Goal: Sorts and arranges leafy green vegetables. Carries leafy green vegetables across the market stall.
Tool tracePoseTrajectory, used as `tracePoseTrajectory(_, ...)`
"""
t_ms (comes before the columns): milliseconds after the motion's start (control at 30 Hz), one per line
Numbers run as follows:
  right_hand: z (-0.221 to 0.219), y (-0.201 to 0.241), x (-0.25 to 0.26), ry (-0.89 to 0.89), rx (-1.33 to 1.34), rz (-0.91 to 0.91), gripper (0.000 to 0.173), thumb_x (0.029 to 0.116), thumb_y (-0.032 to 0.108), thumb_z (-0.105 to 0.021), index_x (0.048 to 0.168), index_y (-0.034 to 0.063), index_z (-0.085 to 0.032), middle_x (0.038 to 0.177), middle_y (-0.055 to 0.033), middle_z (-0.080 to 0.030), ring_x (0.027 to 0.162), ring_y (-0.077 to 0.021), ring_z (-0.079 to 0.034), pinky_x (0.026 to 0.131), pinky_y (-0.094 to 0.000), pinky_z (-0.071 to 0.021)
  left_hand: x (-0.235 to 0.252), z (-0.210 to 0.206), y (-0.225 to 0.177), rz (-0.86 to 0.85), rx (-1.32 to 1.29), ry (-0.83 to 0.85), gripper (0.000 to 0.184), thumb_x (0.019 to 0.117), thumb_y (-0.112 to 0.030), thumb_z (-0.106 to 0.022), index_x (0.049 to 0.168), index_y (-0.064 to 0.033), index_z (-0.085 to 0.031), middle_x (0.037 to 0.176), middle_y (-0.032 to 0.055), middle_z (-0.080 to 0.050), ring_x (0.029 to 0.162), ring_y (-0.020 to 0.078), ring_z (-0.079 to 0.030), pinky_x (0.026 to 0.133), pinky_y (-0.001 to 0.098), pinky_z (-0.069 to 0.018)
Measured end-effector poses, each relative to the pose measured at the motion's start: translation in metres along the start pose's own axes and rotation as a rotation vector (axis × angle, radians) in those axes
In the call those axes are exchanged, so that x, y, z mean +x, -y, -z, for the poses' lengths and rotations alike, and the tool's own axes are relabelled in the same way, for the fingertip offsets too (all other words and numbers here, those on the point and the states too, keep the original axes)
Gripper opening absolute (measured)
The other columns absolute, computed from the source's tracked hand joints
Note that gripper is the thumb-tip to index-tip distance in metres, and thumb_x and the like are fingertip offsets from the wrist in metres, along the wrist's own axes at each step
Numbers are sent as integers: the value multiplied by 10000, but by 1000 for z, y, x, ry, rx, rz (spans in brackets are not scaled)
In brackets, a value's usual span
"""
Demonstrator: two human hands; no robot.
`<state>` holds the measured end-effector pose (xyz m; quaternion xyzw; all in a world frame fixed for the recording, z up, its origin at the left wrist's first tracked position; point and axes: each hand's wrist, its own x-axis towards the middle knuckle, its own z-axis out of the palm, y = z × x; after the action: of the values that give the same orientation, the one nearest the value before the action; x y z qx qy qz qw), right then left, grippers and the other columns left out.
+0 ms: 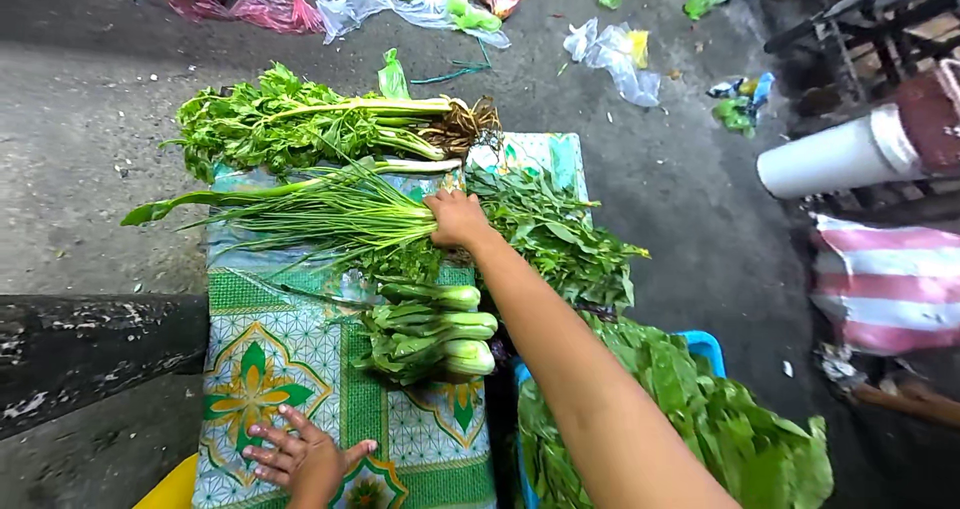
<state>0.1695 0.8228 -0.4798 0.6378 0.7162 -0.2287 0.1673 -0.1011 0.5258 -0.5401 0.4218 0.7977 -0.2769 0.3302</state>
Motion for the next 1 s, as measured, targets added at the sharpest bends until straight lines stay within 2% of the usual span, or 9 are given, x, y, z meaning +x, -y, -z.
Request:
tracePoseTrajectory(267,6,11,-4,74,-165,25,793,762,131,-843,1478,132,-501,1372,-228,-593,1257,-462,-553,1026,-688,-378,-2,3,-2,12,-1,14,1698,527,-736,-890,1580,53,184,1554,435,289,1471,654,130,1202,697,-76)
tracePoseTrajectory(467,28,-5,2,-124,-88,21,739,789,164,-834,1462,163,-531,1322,-215,-644,1257,-471,-565,1001,-710,-386,-2,2,0,-13,-21,-12,1692,530,-725,-896,1578,68,171,1554,446,272,1464,665,130,1194,710,-81)
tracePoseTrajectory(533,33,-8,6,-107,-54,-39,887,785,157,-846,1563,206,-421,1414,-225,-590,1340,-496,-493,1013,-754,-349,-2,1,1,-12,-26,-24,1693,524,-721,-900,1581,67,162,1555,447,268,1463,668,125,1190,714,-84)
tracePoseTrajectory(633,33,-10,-1,-110,72,-67,993,801,153,-855,1627,200,-307,1632,-204,-347,1514,-496,-249,1100,-824,-197,-3,1,0,-22,-35,-37,1699,516,-710,-909,1579,76,158,1553,457,254,1462,674,107,1187,717,-93)
tracePoseTrajectory(700,28,-8,-24,-286,155,7,748,843,14,-724,1534,140,-468,1577,-171,-444,1479,-426,-365,1115,-719,-314,-4,0,0,-30,-49,-42,1708,502,-697,-923,1581,75,153,1555,457,250,1461,676,107,1185,723,-89)
tracePoseTrajectory(767,12,-4,-51,-414,193,80,506,862,-44,-625,1353,77,-617,1362,-186,-620,1302,-402,-559,1014,-625,-469,-3,1,0,-24,-46,-37,1705,505,-703,-920,1583,68,154,1558,454,249,1465,670,106,1186,720,-92)
tracePoseTrajectory(833,-15,-2,-73,-339,181,77,492,857,-11,-657,1336,93,-625,1304,-176,-643,1251,-396,-580,971,-612,-486,-2,1,0,-14,-19,-19,1699,516,-724,-902,1584,59,163,1561,445,257,1469,663,112,1189,715,-89)
tracePoseTrajectory(933,-54,-6,-77,-167,130,58,602,891,67,-702,1464,143,-536,1395,-178,-590,1323,-408,-525,1024,-626,-441,-2,-1,-2,-12,2,-15,1695,525,-738,-888,1583,55,172,1560,447,256,1467,665,114,1189,713,-85)
tracePoseTrajectory(1000,-67,-6,-70,-201,113,75,554,916,21,-675,1444,144,-564,1351,-192,-617,1278,-422,-558,1011,-619,-451,-1,-2,-2,-13,13,-25,1696,524,-749,-881,1582,60,169,1560,450,250,1469,664,110,1188,716,-85)
